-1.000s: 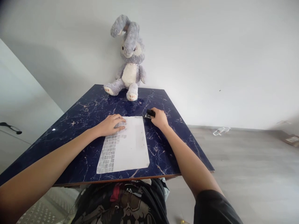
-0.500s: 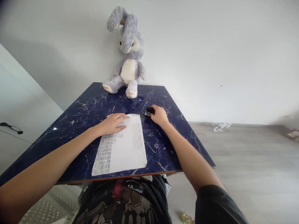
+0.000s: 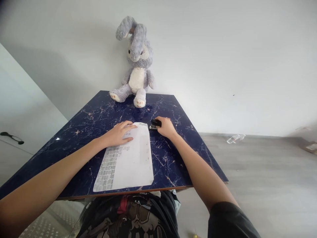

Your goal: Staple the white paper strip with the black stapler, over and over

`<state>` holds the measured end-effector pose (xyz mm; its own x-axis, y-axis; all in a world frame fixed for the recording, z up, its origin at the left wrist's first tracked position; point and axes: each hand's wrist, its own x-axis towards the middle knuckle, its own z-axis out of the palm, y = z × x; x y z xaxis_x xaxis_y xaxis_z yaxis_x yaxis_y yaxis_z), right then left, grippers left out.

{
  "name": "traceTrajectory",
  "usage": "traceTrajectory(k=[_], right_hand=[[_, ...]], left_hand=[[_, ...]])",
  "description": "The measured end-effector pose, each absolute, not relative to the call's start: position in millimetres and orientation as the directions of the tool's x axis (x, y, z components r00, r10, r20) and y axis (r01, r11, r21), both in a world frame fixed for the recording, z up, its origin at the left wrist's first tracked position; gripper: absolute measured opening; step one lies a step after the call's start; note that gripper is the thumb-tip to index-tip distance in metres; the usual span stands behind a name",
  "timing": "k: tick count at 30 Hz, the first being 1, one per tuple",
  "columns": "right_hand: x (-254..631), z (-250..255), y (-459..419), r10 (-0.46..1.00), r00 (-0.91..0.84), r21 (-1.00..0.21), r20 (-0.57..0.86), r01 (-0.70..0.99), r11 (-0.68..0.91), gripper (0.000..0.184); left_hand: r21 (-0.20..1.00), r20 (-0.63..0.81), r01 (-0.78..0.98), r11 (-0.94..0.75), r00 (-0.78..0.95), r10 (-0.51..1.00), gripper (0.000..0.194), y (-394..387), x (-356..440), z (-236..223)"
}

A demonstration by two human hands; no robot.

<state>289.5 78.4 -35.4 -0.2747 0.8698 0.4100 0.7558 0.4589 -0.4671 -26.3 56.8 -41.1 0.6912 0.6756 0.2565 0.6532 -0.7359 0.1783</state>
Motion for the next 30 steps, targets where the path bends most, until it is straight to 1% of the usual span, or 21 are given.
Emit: traceTrajectory(k=[4, 9, 14, 21, 24, 27, 30], right_hand=[[281.7, -32.9, 74.2, 0.849, -0.326, -0.448, 0.415, 0.739, 0.503, 0.038], [273.4, -29.1, 70.2, 0.857, -0.330, -0.403, 0.395, 0.776, 0.484, 0.023], [268.3, -30.1, 71.3, 0.882, -0.268, -0.416, 0.388, 0.803, 0.427, 0.035], [260.0, -32.5, 71.0, 0.882, -0.222, -0.436, 0.416, 0.802, 0.408, 0.039], [251.9, -32.5, 69.9, 0.884, -0.225, -0.408, 0.409, 0.822, 0.398, 0.041], [244.7, -32.6, 69.5, 0.878, -0.228, -0.366, 0.422, 0.843, 0.395, 0.042], [241.6, -32.7, 70.2, 0.875, -0.227, -0.352, 0.428, 0.849, 0.393, 0.042]], left_hand=[[0.164, 0.229, 0.669, -0.724, 0.688, 0.688, 0.055, 58.2, -27.2, -47.9], [0.171, 0.202, 0.685, -0.708, 0.679, 0.706, 0.052, 56.2, -26.3, -49.7], [0.178, 0.181, 0.680, -0.711, 0.688, 0.703, 0.053, 48.5, -19.3, -47.3], [0.177, 0.210, 0.671, -0.720, 0.689, 0.694, 0.048, 34.6, 2.1, -53.3], [0.168, 0.215, 0.677, -0.717, 0.685, 0.696, 0.049, 30.9, 9.5, -54.9], [0.134, 0.191, 0.685, -0.716, 0.691, 0.697, 0.050, 28.3, 13.1, -53.6], [0.106, 0.165, 0.684, -0.721, 0.703, 0.692, 0.052, 25.7, 14.8, -50.5]])
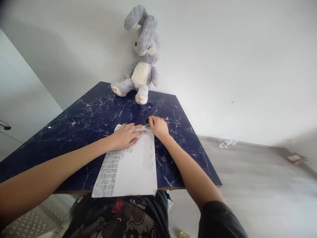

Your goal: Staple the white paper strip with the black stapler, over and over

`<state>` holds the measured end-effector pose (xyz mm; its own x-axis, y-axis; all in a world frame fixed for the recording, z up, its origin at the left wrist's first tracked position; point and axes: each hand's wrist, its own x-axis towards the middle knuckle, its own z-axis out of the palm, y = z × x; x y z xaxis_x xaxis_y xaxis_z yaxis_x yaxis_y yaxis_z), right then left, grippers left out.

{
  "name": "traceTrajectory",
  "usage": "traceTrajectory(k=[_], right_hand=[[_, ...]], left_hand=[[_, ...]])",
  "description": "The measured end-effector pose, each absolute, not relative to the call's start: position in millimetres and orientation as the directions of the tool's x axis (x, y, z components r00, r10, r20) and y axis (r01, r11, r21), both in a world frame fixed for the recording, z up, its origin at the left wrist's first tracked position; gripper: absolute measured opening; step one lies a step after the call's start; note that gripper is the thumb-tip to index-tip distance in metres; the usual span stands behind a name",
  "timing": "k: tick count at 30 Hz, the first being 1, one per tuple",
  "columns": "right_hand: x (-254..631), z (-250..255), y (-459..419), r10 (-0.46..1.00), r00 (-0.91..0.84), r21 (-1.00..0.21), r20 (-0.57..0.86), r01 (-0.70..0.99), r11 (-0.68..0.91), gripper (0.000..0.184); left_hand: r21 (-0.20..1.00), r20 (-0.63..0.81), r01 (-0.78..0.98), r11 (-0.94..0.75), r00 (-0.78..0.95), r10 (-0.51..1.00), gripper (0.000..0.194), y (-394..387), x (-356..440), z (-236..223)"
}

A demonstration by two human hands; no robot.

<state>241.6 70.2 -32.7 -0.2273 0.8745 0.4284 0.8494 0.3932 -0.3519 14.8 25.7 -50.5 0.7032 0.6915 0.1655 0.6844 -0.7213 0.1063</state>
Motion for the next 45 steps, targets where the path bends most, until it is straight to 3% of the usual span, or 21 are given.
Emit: traceTrajectory(k=[8, 16, 35, 45], right_hand=[[238.1, -34.8, 70.3, 0.868, -0.241, -0.315, 0.434, 0.862, 0.397, 0.042], [233.3, -35.8, 67.0, 0.873, -0.258, -0.164, 0.413, 0.922, 0.351, 0.044], [239.5, -38.2, 73.9, 0.852, -0.299, -0.203, 0.431, 0.887, 0.414, 0.045], [235.9, -36.7, 70.2, 0.865, -0.310, -0.089, 0.395, 0.924, 0.372, 0.044]], left_hand=[[0.092, 0.134, 0.684, -0.724, 0.712, 0.690, 0.052, 23.4, 19.8, -51.3], [0.137, 0.142, 0.683, -0.718, 0.703, 0.696, 0.051, 25.2, 20.7, -56.0], [0.152, 0.083, 0.673, -0.724, 0.721, 0.688, 0.054, 29.3, 18.5, -50.3], [0.153, 0.097, 0.669, -0.727, 0.722, 0.685, 0.053, 29.9, 18.6, -52.5]])
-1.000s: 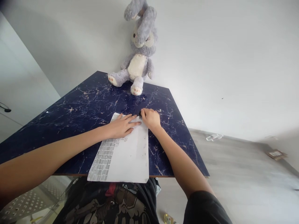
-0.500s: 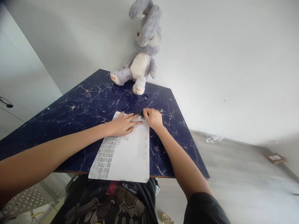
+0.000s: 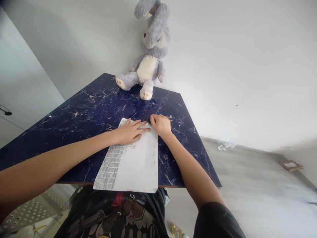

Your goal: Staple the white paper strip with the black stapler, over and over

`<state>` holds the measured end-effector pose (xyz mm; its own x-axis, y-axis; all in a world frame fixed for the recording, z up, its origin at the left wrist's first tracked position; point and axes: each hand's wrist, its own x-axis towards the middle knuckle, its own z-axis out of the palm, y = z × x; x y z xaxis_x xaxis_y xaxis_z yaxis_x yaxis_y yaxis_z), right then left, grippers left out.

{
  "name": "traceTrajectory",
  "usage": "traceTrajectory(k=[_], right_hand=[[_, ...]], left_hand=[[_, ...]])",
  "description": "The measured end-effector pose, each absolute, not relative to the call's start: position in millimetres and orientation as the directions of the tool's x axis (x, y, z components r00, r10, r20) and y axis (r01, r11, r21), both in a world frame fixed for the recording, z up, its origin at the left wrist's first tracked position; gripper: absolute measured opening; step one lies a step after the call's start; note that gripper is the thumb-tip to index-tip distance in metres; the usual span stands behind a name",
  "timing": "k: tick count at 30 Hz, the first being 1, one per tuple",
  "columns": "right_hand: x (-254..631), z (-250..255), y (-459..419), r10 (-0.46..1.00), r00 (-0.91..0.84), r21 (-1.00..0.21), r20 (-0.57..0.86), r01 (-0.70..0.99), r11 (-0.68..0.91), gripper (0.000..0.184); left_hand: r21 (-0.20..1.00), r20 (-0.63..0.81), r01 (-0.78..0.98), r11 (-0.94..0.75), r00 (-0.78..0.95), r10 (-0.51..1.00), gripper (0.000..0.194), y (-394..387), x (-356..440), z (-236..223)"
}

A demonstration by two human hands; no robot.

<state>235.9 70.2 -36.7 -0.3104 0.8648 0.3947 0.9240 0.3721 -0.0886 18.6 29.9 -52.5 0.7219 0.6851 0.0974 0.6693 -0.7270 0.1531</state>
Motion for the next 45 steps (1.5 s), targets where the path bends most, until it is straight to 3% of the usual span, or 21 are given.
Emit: traceTrajectory(k=[8, 14, 16, 20, 22, 24, 28, 31, 34, 39, 42, 45], right_hand=[[219.5, -41.9, 57.4, 0.845, -0.411, 0.126, 0.343, 0.911, 0.392, 0.047], [245.9, -22.6, 62.7, 0.847, -0.457, -0.075, 0.272, 0.867, 0.492, 0.029], [256.1, -18.0, 64.5, 0.837, -0.492, -0.078, 0.239, 0.849, 0.522, 0.026], [267.5, -16.5, 68.6, 0.907, -0.327, -0.036, 0.267, 0.937, 0.348, 0.022], [268.9, -15.2, 68.6, 0.924, -0.178, -0.079, 0.338, 0.973, 0.217, 0.019], [265.1, -12.5, 64.7, 0.909, -0.113, -0.160, 0.402, 0.968, 0.192, 0.021], [234.1, -12.8, 45.4, 0.864, -0.324, -0.285, 0.385, 0.849, 0.445, 0.022], [203.3, -21.6, 31.2, 0.823, -0.494, -0.279, 0.281, 0.778, 0.562, 0.023], [188.9, -27.9, 26.8, 0.808, -0.547, -0.234, 0.219, 0.774, 0.588, 0.028], [208.0, -24.5, 32.7, 0.811, -0.557, -0.257, 0.179, 0.770, 0.584, 0.029], [224.0, -23.0, 35.5, 0.856, -0.488, -0.264, 0.172, 0.814, 0.518, 0.029], [235.2, -22.3, 39.3, 0.849, -0.496, -0.370, 0.184, 0.765, 0.527, 0.041]], left_hand=[[0.202, 0.120, 0.666, -0.718, 0.711, 0.693, 0.049, 30.1, 19.0, -56.5], [0.189, 0.095, 0.660, -0.727, 0.725, 0.683, 0.051, 30.3, 15.8, -54.0], [0.184, 0.071, 0.661, -0.728, 0.730, 0.680, 0.051, 29.9, 15.4, -53.0], [0.169, 0.068, 0.679, -0.715, 0.715, 0.695, 0.049, 32.0, 13.3, -52.0], [0.154, 0.099, 0.714, -0.683, 0.677, 0.729, 0.047, 37.7, 9.7, -51.8], [0.149, 0.163, 0.758, -0.635, 0.614, 0.772, 0.046, 47.3, 3.8, -52.2], [0.257, 0.297, 0.797, -0.546, 0.472, 0.830, 0.038, 69.7, -11.6, -57.2], [0.274, 0.317, 0.787, -0.553, 0.470, 0.824, 0.041, 80.1, -20.0, -63.3], [0.221, 0.309, 0.788, -0.574, 0.502, 0.808, 0.043, 80.5, -22.5, -65.7], [0.139, 0.348, 0.881, -0.452, 0.384, 0.856, 0.036, 66.2, -20.6, -55.7], [0.178, 0.363, 0.857, -0.483, 0.399, 0.842, 0.036, 59.6, -18.6, -49.9], [0.265, 0.345, 0.780, -0.568, 0.473, 0.811, 0.038, 57.7, -15.0, -48.3]])
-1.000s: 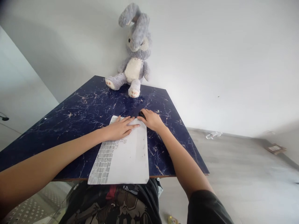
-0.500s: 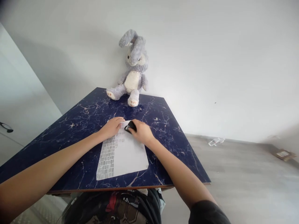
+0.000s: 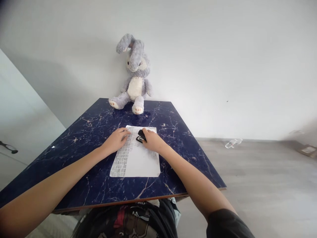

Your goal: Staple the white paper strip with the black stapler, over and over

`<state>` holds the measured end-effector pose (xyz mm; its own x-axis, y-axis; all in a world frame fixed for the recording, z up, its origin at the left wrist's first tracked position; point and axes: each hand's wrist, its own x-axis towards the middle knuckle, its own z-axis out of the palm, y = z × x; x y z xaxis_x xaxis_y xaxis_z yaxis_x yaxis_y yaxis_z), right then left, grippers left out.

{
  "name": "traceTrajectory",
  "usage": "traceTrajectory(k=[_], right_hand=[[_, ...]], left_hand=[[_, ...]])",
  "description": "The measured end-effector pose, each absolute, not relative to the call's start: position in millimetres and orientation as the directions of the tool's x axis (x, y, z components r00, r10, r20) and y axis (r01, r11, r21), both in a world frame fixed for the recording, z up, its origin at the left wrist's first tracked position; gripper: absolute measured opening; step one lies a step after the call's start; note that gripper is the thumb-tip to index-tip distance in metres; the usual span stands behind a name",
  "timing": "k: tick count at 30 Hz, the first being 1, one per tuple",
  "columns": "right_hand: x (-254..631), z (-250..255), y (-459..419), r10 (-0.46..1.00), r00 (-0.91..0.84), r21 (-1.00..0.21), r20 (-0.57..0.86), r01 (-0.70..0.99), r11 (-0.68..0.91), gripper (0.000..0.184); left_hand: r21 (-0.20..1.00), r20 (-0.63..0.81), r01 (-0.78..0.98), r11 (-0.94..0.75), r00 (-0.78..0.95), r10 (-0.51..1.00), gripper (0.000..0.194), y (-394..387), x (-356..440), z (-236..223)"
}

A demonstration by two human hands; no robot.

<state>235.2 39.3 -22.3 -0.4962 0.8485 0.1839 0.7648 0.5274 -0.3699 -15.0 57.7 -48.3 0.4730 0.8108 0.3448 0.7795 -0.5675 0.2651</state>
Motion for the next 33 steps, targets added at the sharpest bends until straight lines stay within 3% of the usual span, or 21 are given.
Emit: traceTrajectory(k=[2, 5, 10, 12, 15, 18, 21, 33], right_hand=[[242.4, -19.8, 44.1, 0.825, -0.523, -0.492, 0.214, 0.672, 0.554, 0.054], [257.4, -12.5, 53.9, 0.846, -0.469, -0.648, 0.252, 0.568, 0.508, 0.048], [286.1, 0.7, 61.1, 0.708, -0.706, -0.770, 0.000, 0.452, 0.450, 0.046], [293.0, 3.2, 59.9, 0.668, -0.743, -0.861, -0.036, 0.363, 0.357, 0.052], [298.5, 2.0, 60.1, 0.641, -0.765, -0.955, -0.064, 0.233, 0.182, 0.061], [302.1, -4.9, 65.4, 0.600, -0.796, -0.984, -0.081, 0.159, 0.079, 0.071], [305.5, -13.1, 72.2, 0.569, -0.818, -0.992, -0.087, 0.121, 0.023, 0.074], [312.5, -29.4, 85.0, 0.514, -0.856, -0.997, -0.052, 0.070, 0.015, 0.073]], left_hand=[[0.282, 0.314, 0.744, -0.605, 0.525, 0.791, 0.038, 57.1, -12.3, -47.7], [0.233, 0.250, 0.752, -0.617, 0.567, 0.785, 0.037, 54.2, -9.6, -43.9], [0.126, 0.220, 0.793, -0.596, 0.564, 0.796, 0.033, 49.1, -10.2, -38.8], [0.165, 0.244, 0.776, -0.609, 0.566, 0.787, 0.031, 50.2, -11.4, -40.8], [0.339, 0.285, 0.714, -0.613, 0.542, 0.790, 0.028, 54.7, -13.3, -45.1], [0.536, 0.300, 0.666, -0.518, 0.423, 0.855, 0.031, 58.3, -14.5, -45.7], [0.634, 0.273, 0.647, -0.424, 0.326, 0.905, 0.034, 58.6, -14.7, -42.8], [0.639, 0.265, 0.647, -0.417, 0.323, 0.908, 0.033, 61.3, -15.7, -45.8]])
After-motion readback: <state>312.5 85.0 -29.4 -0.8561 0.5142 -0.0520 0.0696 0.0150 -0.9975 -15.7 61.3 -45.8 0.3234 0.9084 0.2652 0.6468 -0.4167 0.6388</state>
